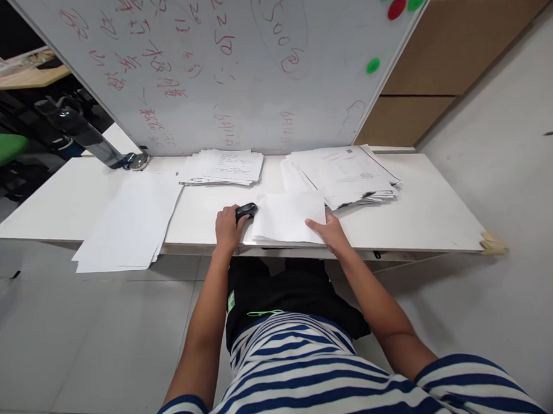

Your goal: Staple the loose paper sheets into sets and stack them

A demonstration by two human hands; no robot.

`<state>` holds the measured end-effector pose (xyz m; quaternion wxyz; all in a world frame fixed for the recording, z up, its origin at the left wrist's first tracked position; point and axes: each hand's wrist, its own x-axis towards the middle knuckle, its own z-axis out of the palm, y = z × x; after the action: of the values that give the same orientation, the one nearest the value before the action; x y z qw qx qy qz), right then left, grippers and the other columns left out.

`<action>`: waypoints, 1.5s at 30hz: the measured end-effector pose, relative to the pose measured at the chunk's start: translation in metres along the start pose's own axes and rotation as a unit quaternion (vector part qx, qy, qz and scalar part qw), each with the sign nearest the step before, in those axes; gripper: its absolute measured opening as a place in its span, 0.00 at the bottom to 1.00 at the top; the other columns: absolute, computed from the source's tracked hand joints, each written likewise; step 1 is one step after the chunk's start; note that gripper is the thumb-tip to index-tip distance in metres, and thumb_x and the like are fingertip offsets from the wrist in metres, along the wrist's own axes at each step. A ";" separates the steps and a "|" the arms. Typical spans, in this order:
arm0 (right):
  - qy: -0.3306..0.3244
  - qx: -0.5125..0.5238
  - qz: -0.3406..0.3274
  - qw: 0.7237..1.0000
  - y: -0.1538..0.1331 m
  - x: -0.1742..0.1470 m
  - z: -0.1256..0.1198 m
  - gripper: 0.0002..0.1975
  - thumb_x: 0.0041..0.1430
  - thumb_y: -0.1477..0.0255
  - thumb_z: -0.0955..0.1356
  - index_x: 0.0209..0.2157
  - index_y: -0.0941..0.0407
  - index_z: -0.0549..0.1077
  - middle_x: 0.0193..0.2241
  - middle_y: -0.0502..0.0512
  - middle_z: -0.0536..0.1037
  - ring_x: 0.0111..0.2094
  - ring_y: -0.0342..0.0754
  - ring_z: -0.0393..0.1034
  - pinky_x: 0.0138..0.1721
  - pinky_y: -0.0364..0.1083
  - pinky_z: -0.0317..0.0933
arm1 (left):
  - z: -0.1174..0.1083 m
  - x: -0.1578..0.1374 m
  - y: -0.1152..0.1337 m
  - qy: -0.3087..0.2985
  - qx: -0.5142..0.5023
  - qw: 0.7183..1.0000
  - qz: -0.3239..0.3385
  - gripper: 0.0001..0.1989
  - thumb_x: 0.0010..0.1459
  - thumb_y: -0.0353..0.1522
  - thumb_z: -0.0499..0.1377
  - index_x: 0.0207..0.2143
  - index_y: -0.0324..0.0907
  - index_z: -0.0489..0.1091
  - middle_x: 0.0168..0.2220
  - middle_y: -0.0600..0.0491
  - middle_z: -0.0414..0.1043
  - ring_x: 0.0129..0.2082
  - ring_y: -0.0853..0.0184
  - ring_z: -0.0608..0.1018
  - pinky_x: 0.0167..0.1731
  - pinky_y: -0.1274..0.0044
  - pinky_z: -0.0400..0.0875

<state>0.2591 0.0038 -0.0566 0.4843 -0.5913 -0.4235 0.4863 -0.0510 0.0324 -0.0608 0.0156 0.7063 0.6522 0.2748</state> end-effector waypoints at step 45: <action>-0.085 0.070 0.001 0.994 0.000 0.004 -0.005 0.26 0.50 0.56 0.74 0.48 0.55 0.78 0.45 0.57 0.83 0.46 0.57 0.78 0.56 0.59 0.67 | -0.002 0.078 0.058 -0.086 -0.070 0.993 -0.052 0.24 0.65 0.50 0.49 0.50 0.44 0.72 0.59 0.40 0.69 0.68 0.44 0.56 0.64 0.46 0.46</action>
<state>0.2650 0.0066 -0.0569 0.4860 -0.5131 -0.4272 0.5640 0.0011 0.0955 -0.0080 0.1348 0.6894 0.6638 0.2568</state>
